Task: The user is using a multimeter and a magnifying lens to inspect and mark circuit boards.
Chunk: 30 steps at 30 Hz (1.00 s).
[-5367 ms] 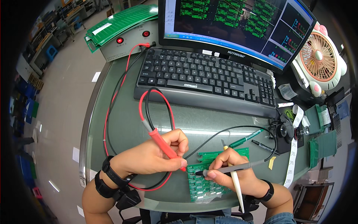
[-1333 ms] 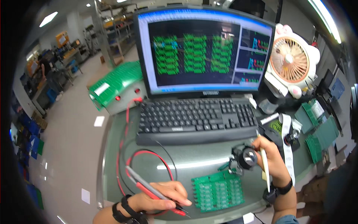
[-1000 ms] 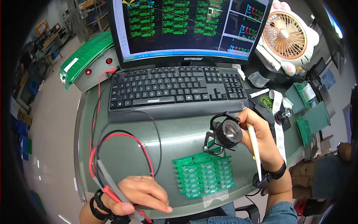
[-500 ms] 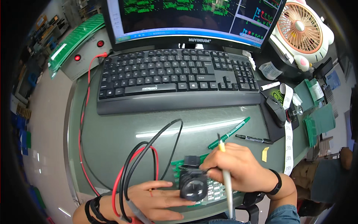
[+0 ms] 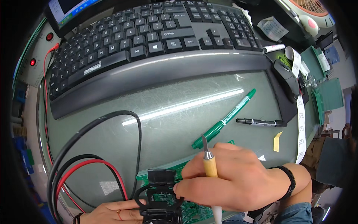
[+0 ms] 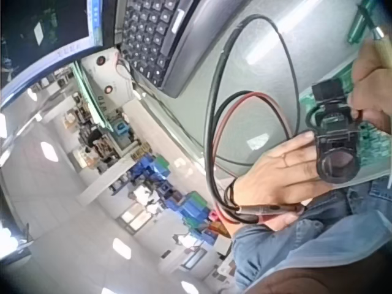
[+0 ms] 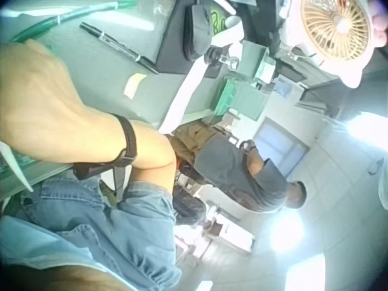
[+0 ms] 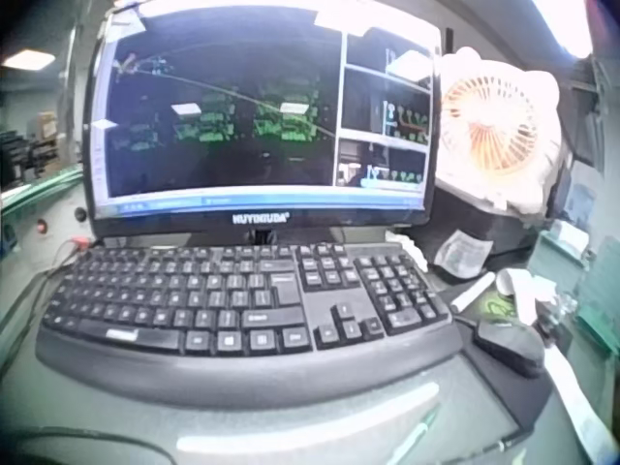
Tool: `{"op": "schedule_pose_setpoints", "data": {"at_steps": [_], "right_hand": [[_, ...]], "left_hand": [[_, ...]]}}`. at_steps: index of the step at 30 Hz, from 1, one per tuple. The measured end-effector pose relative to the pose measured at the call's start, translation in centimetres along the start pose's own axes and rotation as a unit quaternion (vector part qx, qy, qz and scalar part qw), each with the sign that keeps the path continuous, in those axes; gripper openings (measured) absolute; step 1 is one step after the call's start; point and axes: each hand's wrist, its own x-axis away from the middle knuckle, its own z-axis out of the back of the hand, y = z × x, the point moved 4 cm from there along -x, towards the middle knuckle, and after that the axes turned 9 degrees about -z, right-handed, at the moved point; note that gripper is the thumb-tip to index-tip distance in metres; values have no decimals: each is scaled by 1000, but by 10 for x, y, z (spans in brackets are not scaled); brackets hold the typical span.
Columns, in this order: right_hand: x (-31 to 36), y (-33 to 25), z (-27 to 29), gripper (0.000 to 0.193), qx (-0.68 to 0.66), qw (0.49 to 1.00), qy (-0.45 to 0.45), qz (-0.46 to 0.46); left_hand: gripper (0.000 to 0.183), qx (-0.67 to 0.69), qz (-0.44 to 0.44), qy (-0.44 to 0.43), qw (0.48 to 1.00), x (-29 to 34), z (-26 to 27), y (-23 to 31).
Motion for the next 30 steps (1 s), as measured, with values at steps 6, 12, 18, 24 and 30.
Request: {"op": "schedule_pose_setpoints", "data": {"at_steps": [6, 12, 18, 24, 30], "right_hand": [[-5, -6, 0, 24, 15, 999, 34, 19], [0, -2, -7, 19, 60, 996, 33, -58], [0, -5, -11, 11, 92, 991, 99, -12], [-2, -2, -6, 20, -81, 964, 64, -245], [-6, 4, -3, 23, -98, 953, 7, -286]], "left_hand": [[31, 96, 120, 22, 988, 7, -10, -10], [57, 1, -18, -30, 999, 2, -1, -12], [57, 5, -5, -23, 1000, 3, -3, -6], [57, 19, -3, -28, 999, 2, -5, -7], [57, 23, 0, -21, 999, 1, -8, -8]]}}
